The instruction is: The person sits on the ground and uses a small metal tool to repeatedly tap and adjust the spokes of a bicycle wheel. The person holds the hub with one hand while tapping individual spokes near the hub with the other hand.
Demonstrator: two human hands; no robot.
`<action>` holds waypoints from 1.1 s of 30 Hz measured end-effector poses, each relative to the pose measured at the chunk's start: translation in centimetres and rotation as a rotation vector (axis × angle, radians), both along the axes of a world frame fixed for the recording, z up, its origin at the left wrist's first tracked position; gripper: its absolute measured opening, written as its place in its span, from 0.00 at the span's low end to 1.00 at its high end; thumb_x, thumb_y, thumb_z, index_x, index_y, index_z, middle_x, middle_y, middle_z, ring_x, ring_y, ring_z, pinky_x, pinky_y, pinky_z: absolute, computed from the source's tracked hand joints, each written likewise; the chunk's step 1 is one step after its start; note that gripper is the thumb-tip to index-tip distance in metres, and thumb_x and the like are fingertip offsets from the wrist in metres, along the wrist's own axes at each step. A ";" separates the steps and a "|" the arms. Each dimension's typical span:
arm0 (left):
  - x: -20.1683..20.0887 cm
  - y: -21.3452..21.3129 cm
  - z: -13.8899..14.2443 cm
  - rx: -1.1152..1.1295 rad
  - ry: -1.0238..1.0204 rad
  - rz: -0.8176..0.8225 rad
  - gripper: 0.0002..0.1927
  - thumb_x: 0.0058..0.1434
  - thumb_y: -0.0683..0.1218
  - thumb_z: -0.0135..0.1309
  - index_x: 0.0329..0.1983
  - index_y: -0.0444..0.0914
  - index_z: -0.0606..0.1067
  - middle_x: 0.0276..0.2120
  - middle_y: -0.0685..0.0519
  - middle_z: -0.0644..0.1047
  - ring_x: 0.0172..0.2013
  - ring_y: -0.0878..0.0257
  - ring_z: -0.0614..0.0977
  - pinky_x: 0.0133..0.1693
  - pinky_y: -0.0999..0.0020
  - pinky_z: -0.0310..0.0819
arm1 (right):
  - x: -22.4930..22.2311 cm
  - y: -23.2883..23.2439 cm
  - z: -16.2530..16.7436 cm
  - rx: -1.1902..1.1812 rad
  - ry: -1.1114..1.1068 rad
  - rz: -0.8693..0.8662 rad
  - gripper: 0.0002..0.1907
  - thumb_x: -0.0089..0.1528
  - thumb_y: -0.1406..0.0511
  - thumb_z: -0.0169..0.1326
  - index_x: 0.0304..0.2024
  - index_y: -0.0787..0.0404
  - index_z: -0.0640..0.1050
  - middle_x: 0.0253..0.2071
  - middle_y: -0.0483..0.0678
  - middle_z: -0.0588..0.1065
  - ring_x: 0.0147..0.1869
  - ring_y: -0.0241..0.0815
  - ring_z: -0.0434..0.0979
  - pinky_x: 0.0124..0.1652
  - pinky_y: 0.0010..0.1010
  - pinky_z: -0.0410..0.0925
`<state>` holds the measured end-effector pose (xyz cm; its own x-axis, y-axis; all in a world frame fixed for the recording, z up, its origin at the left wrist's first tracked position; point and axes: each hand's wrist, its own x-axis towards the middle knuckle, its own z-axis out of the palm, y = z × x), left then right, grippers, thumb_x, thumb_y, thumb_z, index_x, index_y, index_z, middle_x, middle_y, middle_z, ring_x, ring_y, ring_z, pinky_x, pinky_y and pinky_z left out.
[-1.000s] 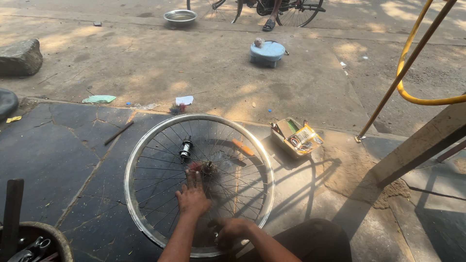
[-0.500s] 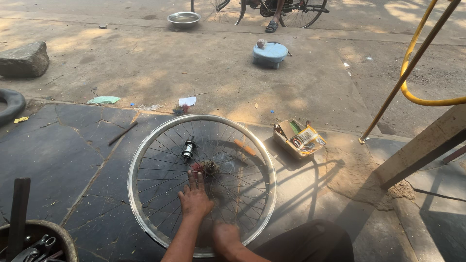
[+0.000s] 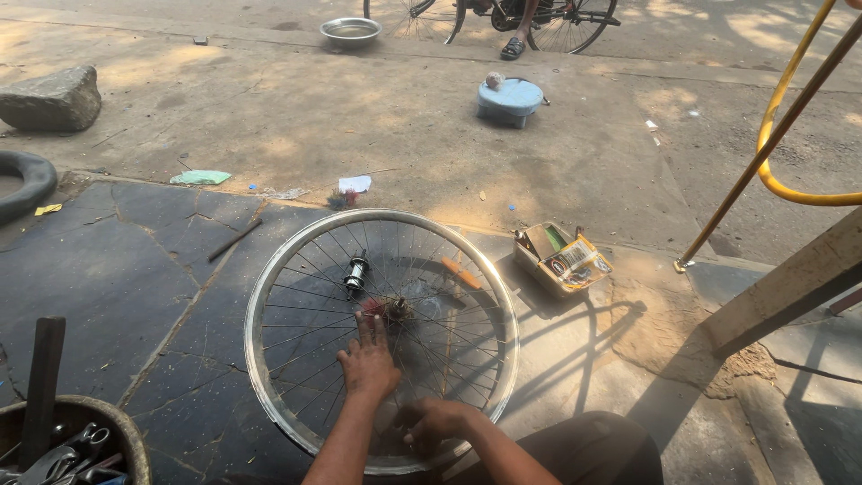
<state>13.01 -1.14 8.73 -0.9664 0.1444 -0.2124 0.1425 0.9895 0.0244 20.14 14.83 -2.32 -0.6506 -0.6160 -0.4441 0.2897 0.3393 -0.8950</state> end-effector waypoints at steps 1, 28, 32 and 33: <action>0.0 0.0 0.0 0.001 0.002 0.002 0.60 0.55 0.56 0.62 0.80 0.43 0.37 0.78 0.39 0.32 0.66 0.47 0.66 0.60 0.45 0.60 | 0.0 -0.1 0.1 0.046 0.023 -0.015 0.30 0.57 0.63 0.62 0.61 0.63 0.73 0.54 0.54 0.78 0.51 0.45 0.81 0.44 0.36 0.76; 1.0 0.4 0.2 0.001 0.036 0.004 0.59 0.55 0.57 0.63 0.80 0.44 0.38 0.78 0.39 0.34 0.68 0.45 0.63 0.62 0.44 0.58 | 2.0 -3.5 3.7 0.784 0.428 0.402 0.41 0.47 0.49 0.70 0.58 0.62 0.75 0.49 0.60 0.80 0.54 0.61 0.79 0.50 0.49 0.72; 0.9 0.6 0.0 -0.001 0.043 0.007 0.59 0.55 0.57 0.63 0.80 0.44 0.38 0.78 0.39 0.34 0.68 0.44 0.63 0.61 0.44 0.58 | 2.9 -3.4 2.4 0.788 0.542 0.351 0.40 0.46 0.52 0.72 0.53 0.66 0.74 0.45 0.63 0.80 0.52 0.63 0.81 0.48 0.51 0.73; 0.9 0.6 -0.1 0.003 0.056 0.009 0.60 0.55 0.56 0.63 0.80 0.43 0.38 0.78 0.39 0.34 0.68 0.44 0.63 0.61 0.44 0.58 | 3.2 -3.3 2.3 0.773 0.602 0.317 0.40 0.46 0.52 0.72 0.53 0.66 0.73 0.46 0.63 0.80 0.52 0.63 0.80 0.48 0.50 0.73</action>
<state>13.88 -0.57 8.62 -0.9779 0.1367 -0.1579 0.1353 0.9906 0.0200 23.38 11.52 -0.01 -0.7537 -0.4823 -0.4465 -0.3375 0.8669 -0.3667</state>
